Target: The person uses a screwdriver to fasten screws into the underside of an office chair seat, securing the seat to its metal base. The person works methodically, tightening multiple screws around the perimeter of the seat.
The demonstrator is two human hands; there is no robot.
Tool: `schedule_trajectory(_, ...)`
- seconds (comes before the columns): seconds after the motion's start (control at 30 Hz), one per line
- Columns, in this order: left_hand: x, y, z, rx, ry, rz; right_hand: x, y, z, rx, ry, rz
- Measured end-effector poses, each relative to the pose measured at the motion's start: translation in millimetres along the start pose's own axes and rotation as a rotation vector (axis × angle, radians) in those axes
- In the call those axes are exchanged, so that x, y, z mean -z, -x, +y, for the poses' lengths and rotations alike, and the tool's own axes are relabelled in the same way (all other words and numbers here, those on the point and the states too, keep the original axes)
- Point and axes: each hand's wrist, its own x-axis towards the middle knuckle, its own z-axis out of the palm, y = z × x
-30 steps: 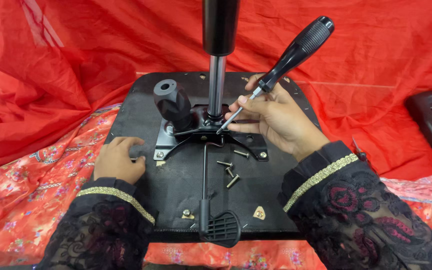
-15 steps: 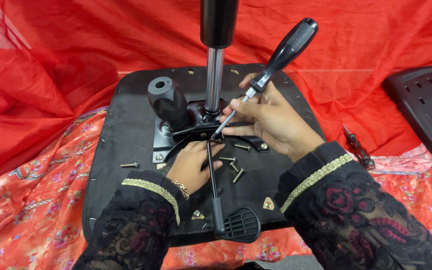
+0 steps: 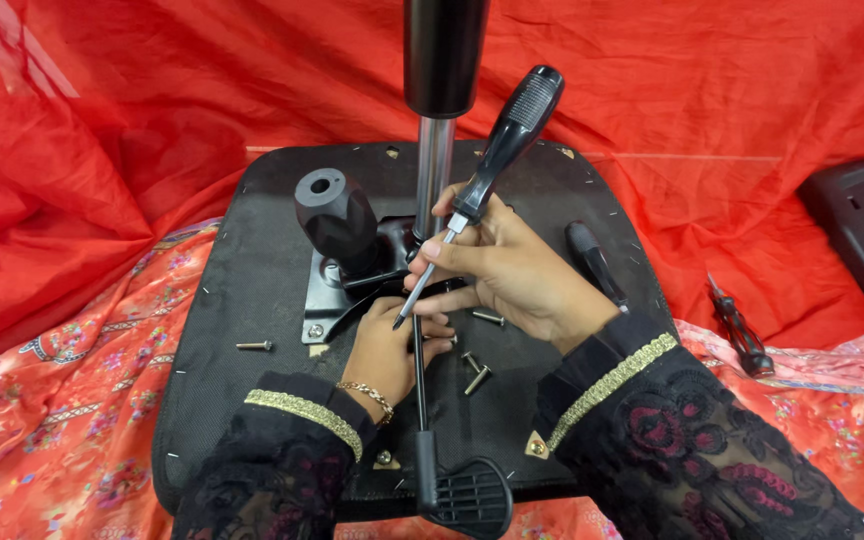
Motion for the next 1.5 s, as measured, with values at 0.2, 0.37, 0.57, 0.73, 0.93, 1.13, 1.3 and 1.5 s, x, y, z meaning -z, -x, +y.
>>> schedule_trajectory(0.2, 42, -22, -5, 0.299, 0.013, -0.418, -15, -10, -3, 0.054, 0.028, -0.043)
schedule_trajectory(0.37, 67, -45, -4, 0.341, -0.110, -0.632, -22, -20, -1, 0.101, -0.021, -0.028)
schedule_trajectory(0.57, 93, -64, -26, 0.371, -0.128, -0.696, -42, -41, 0, 0.130, -0.059, 0.047)
schedule_trajectory(0.73, 120, -76, -49, 0.381, 0.075, -0.733, -59, -55, -2, 0.185, -0.105, 0.090)
schedule_trajectory(0.93, 154, -95, -86, 0.422, 0.329, -0.821, -86, -71, 4, 0.275, -0.048, 0.265)
schedule_trajectory(1.13, 181, -114, -152, 0.534, 0.572, -0.629, -110, -104, 15, 0.391, 0.003, 0.401)
schedule_trajectory(1.3, 167, -130, -192, 0.598, 0.689, -0.304, -110, -132, 12, 0.338, 0.071, 0.516)
schedule_trajectory(1.5, 128, -153, -216, 0.646, 0.629, -0.257, -86, -178, 7, 0.277, 0.130, 0.528)
